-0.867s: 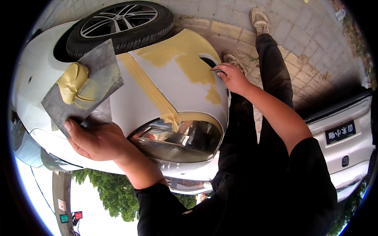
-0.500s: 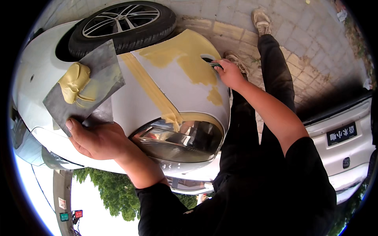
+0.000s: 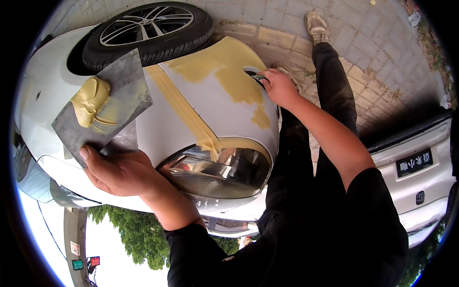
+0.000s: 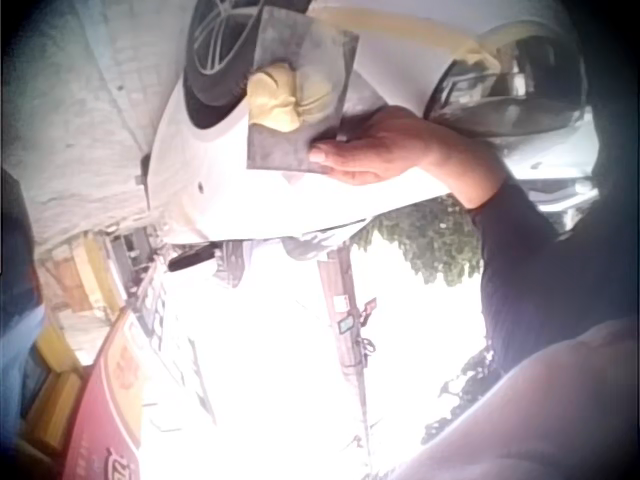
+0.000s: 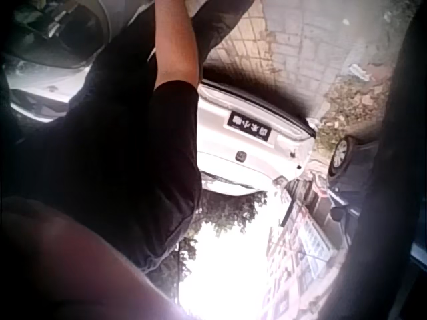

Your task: The person mixes a yellow putty on a metal sheet using a scraper, then applies the putty to the front bumper of a white car to fill imperfections. The person smooths the putty over the surface of the bumper.

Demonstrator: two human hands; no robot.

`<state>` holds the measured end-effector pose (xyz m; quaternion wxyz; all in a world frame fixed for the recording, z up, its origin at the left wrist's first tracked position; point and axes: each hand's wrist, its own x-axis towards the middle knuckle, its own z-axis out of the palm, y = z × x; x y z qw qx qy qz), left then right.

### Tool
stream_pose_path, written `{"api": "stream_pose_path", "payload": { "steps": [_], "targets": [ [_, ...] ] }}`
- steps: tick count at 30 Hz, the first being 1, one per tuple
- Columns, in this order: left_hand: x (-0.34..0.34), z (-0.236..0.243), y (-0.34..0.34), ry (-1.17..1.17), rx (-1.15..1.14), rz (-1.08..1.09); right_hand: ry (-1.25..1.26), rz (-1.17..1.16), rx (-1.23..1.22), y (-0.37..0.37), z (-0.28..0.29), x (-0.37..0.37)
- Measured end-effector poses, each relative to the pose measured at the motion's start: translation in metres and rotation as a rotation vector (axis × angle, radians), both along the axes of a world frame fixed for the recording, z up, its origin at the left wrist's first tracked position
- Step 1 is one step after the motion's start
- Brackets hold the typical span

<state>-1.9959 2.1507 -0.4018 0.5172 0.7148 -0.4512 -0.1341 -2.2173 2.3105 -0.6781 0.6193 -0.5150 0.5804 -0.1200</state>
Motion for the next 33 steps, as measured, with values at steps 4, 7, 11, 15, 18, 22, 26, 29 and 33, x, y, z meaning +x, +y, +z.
{"api": "stream_pose_path", "payload": {
  "steps": [4,7,11,15,18,22,26,29,33],
  "targets": [
    [-0.001,0.001,0.002,0.027,0.003,0.008,-0.050,0.022,-0.073,0.009,0.023,-0.003],
    [0.012,-0.001,0.006,-0.034,-0.018,-0.033,-0.128,0.076,0.008,0.004,0.028,-0.019],
    [0.006,-0.001,0.003,-0.035,-0.011,-0.005,-0.019,0.057,-0.007,-0.011,0.002,-0.014],
    [0.002,0.001,0.001,0.001,0.011,0.011,-0.055,-0.018,0.009,0.000,0.008,0.003],
    [0.000,0.001,0.002,0.015,0.008,-0.001,-0.104,0.032,-0.010,0.012,0.008,-0.014],
    [0.000,0.000,0.002,0.010,0.000,0.021,-0.114,0.050,0.076,0.003,0.001,-0.027],
    [0.004,0.001,0.002,0.035,0.028,-0.028,-0.067,-0.070,0.069,0.009,-0.001,-0.007],
    [0.009,0.000,0.005,0.008,0.009,0.015,-0.094,-0.068,0.092,0.024,0.009,-0.011],
    [0.008,-0.001,0.004,0.040,0.017,0.022,-0.104,-0.005,0.181,0.014,0.000,-0.030]
  ]
}}
